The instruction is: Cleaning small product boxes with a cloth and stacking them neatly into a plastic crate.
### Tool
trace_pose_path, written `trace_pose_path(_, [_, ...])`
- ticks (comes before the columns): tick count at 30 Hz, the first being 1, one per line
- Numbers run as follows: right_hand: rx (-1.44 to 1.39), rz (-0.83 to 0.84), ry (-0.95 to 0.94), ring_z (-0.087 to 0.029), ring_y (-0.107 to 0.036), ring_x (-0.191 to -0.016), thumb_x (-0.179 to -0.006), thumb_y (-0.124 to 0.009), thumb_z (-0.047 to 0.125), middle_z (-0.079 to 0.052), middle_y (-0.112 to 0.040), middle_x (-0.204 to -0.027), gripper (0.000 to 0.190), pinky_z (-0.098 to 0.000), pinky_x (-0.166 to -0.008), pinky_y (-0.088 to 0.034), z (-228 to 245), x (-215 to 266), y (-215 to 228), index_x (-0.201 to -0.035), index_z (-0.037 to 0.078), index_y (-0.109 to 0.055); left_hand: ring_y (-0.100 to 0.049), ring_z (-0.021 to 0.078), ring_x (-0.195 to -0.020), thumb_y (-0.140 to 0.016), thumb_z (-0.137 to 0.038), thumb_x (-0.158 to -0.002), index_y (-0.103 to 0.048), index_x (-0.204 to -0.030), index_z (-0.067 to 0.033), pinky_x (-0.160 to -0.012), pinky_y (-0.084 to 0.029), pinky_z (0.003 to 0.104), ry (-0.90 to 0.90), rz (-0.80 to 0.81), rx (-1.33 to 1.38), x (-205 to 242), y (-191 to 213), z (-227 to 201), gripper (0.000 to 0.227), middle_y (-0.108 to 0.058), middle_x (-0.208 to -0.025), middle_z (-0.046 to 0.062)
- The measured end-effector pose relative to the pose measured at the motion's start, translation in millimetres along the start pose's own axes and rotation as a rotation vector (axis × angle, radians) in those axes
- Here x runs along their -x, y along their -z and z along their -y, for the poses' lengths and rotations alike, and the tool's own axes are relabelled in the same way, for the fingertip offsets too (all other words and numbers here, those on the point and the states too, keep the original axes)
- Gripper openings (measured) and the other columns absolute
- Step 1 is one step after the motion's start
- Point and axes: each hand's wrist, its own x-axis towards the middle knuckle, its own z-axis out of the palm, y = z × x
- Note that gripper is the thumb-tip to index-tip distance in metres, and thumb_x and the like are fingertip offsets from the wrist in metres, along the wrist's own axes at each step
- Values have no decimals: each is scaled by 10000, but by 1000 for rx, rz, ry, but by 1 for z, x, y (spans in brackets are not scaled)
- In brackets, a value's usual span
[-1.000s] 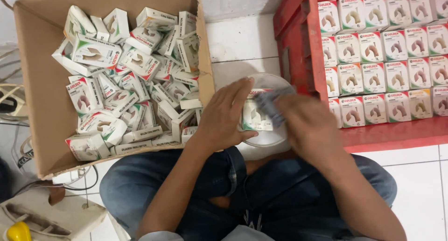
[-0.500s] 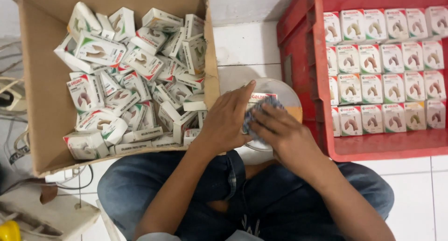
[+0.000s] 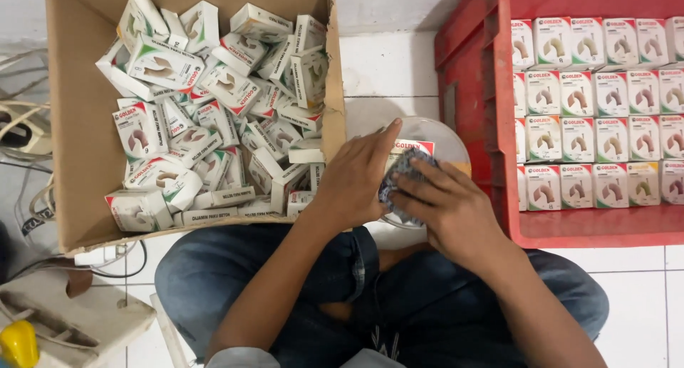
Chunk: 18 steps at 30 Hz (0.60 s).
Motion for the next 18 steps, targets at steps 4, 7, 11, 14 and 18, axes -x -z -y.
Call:
trace_pose_path(4, [28, -6, -15, -231, -489, -1353, -880, -451, 139, 58, -634, -1292, 368, -456, -1101, -357, -17, 1, -15, -1128, 282, -682, -541, 413, -1243, -909, -231, -551, -197, -1558, -40, -1088, -362, 521, 13, 25, 34, -2, 6, -4, 1249, -545, -1330, 243])
trace_pose_path(7, [130, -62, -72, -253, -485, -1364, -873, -506, 176, 26, -623, -1343, 406, -471, -1136, -329, -30, -4, -27, -1234, 276, -662, -520, 422, -1270, -920, -298, -587, -181, -1558, -23, -1098, -348, 539, 8, 56, 24, -2, 10, -8, 1251, -534, -1347, 255])
trace_pose_path(11, [110, -52, -88, -247, -498, -1349, -867, -479, 137, 37, -626, -1328, 418, -464, -1112, -351, -21, -1, -22, -1216, 275, -663, -516, 426, -1273, -919, -273, -582, -185, -1552, -19, -1093, -347, 545, 18, 40, 36, -3, 11, -8, 1242, -537, -1335, 263])
trace_pose_path(14, [16, 2, -56, -256, -535, -1303, -819, -480, 109, 41, -657, -1262, 410, -466, -1079, -380, 0, 4, -1, -1132, 270, -691, -517, 418, -1269, -904, -249, -599, -203, -1548, -20, -1090, -354, 528, 22, 27, 28, -1, 9, -8, 1202, -540, -1327, 254])
trace_pose_path(18, [-365, 49, -90, -393, -648, -1101, -608, -445, -118, -117, -721, -1107, 609, -497, -913, -512, 2, 9, 43, -1087, 122, -734, -483, 397, -1299, -887, -261, -601, -255, -1542, -51, -1083, -361, 514, 0, 67, -18, -1, 9, -6, 1153, -495, -1380, 211])
